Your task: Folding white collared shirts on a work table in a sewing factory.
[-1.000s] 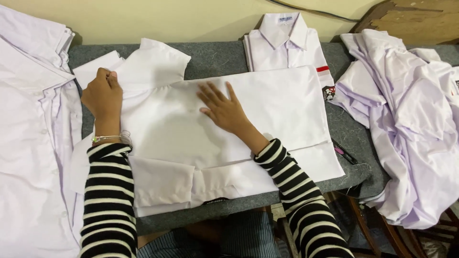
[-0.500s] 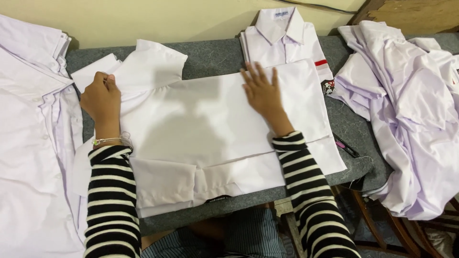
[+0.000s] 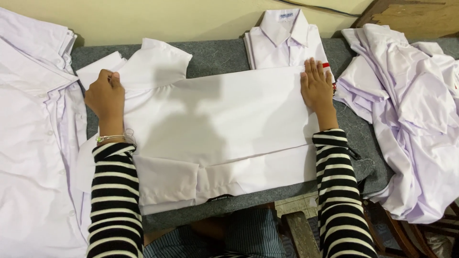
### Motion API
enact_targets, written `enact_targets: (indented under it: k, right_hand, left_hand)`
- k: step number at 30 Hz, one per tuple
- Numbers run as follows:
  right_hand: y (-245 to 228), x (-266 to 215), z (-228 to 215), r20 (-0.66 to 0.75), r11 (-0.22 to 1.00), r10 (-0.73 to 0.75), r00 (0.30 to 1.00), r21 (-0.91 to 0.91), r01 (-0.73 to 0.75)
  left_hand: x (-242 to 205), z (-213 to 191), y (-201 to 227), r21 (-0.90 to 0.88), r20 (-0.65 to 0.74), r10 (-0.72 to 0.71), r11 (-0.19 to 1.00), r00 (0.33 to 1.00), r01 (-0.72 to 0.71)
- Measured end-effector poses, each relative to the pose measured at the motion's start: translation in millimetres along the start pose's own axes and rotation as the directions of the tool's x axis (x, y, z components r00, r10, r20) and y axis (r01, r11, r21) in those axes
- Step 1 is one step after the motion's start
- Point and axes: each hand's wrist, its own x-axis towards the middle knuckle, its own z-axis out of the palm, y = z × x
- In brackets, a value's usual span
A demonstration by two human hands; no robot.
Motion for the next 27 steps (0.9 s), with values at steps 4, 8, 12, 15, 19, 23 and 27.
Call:
enact_targets:
  k: [4,8,12,15,19,23,27]
  right_hand:
    - [30.4,16.2,19.9,-0.022,0.998,-0.022,1.0,-0.067,0.021]
    - [87.1,60.0,42.6,-0.22,0.977,-0.135,0.966,0.134,0.167]
    - [123.1,80.0,48.2,-0.419,0.96,-0.177,0.891,0.127,0.251]
    - [99.4,72.8,30.9,-0.329,0.982,-0.188,0.926,-0.036,0.187]
    - [48.2,60.8,-7.7,-0.121,0.996,-0.09,0.989,-0.034,0.087]
    - [75.4,83.8,-0.6,-0.074,0.985,-0.089,0.993,0.144,0.099]
    - [40.5,51.8,-34.3,-0.061,0.941,0.025,0.998,0.337,-0.003]
  left_hand:
    - [3.3,-16.4,10.3,-0.041,0.051,-0.072,0.996,0.996,0.075]
    - [14.3,-8.7,-14.6,-0.121,0.163,-0.049,0.99,0.985,0.069]
    - [20.0,-40.9,-11.9,-0.183,0.245,-0.004,0.982,0.97,0.05]
    - [24.8,-54.6,-2.5,-0.212,0.239,-0.016,0.975,0.971,0.068]
    - [18.8,-96.0,22.8,-0.489,0.333,-0.015,0.852,0.943,0.187]
    - [16.8,-94.6,21.0,-0.621,0.463,-0.023,0.705,0.886,0.343]
    - [13.0,-107.6,26.1,-0.616,0.538,-0.057,0.654,0.841,0.438]
